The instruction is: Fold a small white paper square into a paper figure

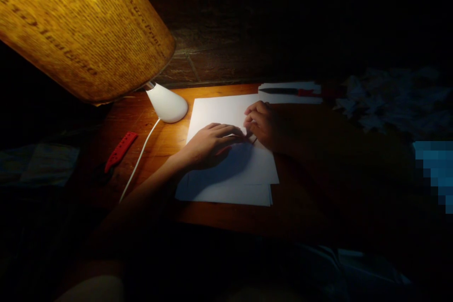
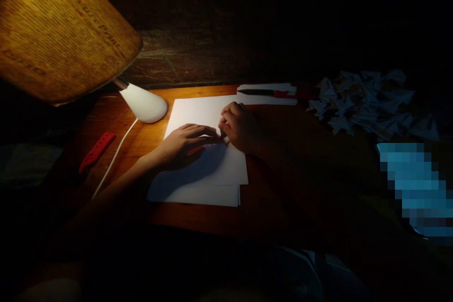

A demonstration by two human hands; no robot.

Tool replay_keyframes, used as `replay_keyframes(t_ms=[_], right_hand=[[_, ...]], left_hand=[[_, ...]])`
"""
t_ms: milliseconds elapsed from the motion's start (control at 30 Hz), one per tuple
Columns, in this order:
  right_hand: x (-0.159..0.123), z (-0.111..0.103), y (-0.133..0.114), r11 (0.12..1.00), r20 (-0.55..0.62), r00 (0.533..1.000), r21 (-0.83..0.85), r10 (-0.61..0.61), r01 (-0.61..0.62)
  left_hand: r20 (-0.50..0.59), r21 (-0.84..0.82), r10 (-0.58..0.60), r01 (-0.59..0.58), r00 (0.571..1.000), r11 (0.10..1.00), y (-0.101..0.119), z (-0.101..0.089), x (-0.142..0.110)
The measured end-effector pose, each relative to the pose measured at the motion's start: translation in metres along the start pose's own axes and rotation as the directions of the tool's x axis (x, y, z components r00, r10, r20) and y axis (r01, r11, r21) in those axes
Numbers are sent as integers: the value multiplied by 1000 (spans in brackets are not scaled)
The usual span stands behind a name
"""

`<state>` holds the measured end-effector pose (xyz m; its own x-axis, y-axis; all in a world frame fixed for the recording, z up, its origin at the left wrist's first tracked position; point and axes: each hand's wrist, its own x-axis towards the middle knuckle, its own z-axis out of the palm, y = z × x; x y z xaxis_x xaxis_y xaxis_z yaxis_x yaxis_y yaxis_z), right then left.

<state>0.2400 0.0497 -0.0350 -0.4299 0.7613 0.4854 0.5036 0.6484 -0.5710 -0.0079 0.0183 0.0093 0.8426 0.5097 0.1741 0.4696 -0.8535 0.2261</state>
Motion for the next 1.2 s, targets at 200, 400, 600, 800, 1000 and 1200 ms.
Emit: replay_keyframes(t_ms=[200, 400, 600, 800, 1000, 1200], right_hand=[[-2, -7, 5, 966, 27, 999, 259, -28, 20], [-2, -11, 4, 961, 59, 998, 277, -6, -10], [-2, -11, 5, 965, 74, 997, 261, -27, 7], [-1, -10, 3, 973, 72, 997, 229, 9, -25], [-1, -9, 2, 981, 74, 997, 193, 20, -34], [-1, -9, 1, 983, 89, 996, 181, 20, -36]], left_hand=[[-18, -27, -1, 1, 1000, 1000, -2, 1, -1], [-19, -55, 9, -10, 1000, 998, -3, 2, -1], [-66, -73, -9, 4, 998, 997, -9, 10, -3], [-31, -93, -11, 8, 999, 996, -6, 3, -2], [-25, -110, -22, 19, 999, 994, -5, 2, -2], [-80, -120, -19, 9, 997, 993, -10, 8, -3]])
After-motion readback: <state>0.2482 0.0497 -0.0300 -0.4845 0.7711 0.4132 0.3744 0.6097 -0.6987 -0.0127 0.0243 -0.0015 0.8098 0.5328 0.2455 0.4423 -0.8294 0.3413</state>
